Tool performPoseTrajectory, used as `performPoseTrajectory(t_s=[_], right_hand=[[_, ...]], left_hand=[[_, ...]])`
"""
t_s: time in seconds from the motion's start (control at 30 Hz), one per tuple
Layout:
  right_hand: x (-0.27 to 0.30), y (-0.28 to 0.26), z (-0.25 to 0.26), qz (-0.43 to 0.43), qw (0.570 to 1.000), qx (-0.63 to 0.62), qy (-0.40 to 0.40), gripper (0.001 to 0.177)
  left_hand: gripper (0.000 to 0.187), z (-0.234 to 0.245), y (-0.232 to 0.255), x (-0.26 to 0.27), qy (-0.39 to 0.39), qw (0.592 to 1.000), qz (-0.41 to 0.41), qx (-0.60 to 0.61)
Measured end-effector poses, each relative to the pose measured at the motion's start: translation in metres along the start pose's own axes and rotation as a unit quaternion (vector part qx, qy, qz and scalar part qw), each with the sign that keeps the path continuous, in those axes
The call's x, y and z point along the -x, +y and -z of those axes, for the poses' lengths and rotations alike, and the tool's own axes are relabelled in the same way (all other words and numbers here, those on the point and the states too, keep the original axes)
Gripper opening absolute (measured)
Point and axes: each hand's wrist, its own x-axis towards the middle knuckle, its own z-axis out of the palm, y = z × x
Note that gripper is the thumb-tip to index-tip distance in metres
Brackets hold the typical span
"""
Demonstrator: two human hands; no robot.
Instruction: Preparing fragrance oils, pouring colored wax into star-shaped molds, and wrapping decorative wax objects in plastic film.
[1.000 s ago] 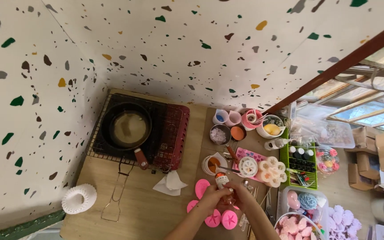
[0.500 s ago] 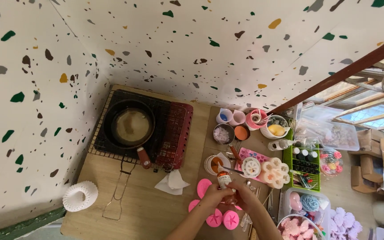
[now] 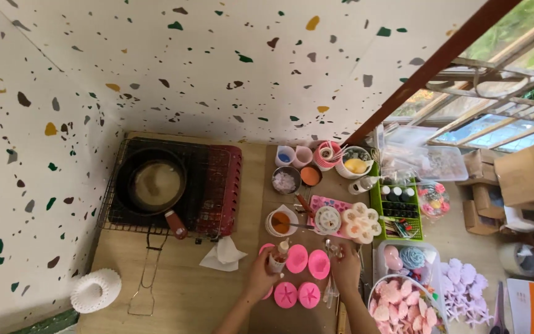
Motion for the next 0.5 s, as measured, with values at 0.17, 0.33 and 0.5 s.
performPoseTrajectory(t_s=[0.17, 0.33, 0.5], right_hand=[[-0.025, 0.037, -0.029, 0.053, 0.994, 0.087, -0.027, 0.02], [-0.025, -0.031, 0.012, 0.022, 0.998, -0.037, -0.039, 0.018], [0.003, -0.142, 0.138, 0.137, 0.948, -0.215, -0.19, 0.026]], left_hand=[[0.068, 0.011, 0.035, 0.015, 0.028, 0.997, -0.026, -0.071], [0.071, 0.025, 0.084, 0.035, 0.044, 0.99, -0.087, -0.101], [0.069, 0.034, 0.111, 0.05, 0.041, 0.974, -0.132, -0.181]])
